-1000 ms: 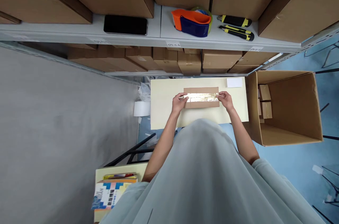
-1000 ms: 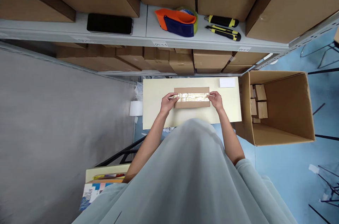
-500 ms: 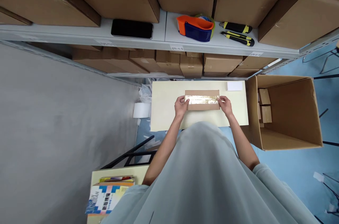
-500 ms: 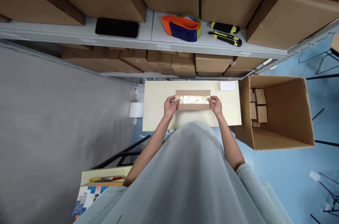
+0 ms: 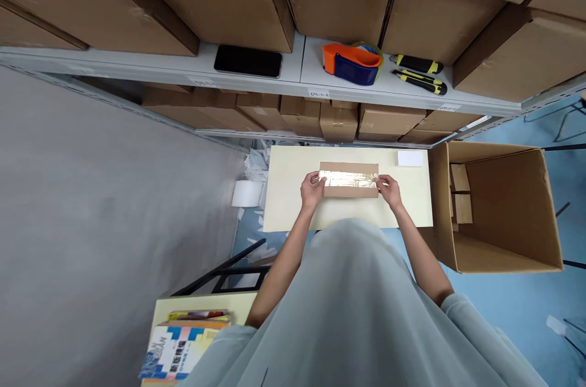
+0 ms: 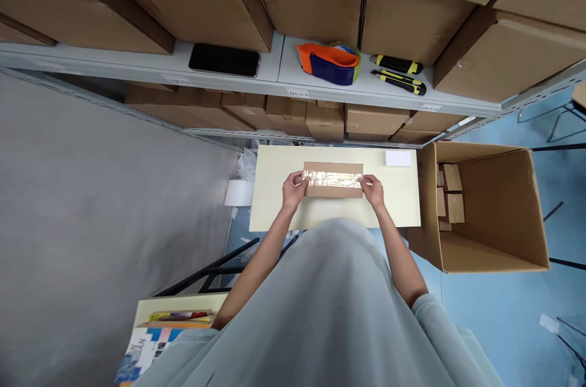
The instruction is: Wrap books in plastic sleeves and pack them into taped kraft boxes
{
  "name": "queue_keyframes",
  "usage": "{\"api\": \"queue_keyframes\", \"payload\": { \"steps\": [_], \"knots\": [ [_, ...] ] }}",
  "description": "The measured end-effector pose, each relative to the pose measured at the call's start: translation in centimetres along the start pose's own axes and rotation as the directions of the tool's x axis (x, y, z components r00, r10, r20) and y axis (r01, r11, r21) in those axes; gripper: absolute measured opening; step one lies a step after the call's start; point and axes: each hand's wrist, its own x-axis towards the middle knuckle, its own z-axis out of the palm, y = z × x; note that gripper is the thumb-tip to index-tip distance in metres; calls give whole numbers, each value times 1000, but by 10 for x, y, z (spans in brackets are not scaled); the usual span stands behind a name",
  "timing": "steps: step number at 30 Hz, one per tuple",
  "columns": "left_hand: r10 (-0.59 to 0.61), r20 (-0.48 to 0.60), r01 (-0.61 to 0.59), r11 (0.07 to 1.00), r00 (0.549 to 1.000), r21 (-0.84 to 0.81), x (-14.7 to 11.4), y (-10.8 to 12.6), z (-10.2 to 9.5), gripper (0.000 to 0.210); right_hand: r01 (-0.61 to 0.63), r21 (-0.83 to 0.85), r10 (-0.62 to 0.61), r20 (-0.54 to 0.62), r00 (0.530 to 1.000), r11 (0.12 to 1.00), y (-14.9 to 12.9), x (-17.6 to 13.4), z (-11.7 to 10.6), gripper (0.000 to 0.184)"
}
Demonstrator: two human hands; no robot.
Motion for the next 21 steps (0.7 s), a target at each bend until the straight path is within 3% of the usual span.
{"api": "queue_keyframes", "payload": {
  "steps": [7,16,21],
  "knots": [
    [-35,60,38,998,998,-45,18,-3,-4,32,60,-94,-60,1,998,994,-2,8,1,56],
    [-14,9,14,999,1000,39,0,-5,-4,27,100,-125,-108,-54,993,987,-3,-8,4,68],
    [16,53,-20,997,998,73,-6,-5,-12,29,140,-192,-151,-43,988,971,-11,-23,-2,64]
  ]
}}
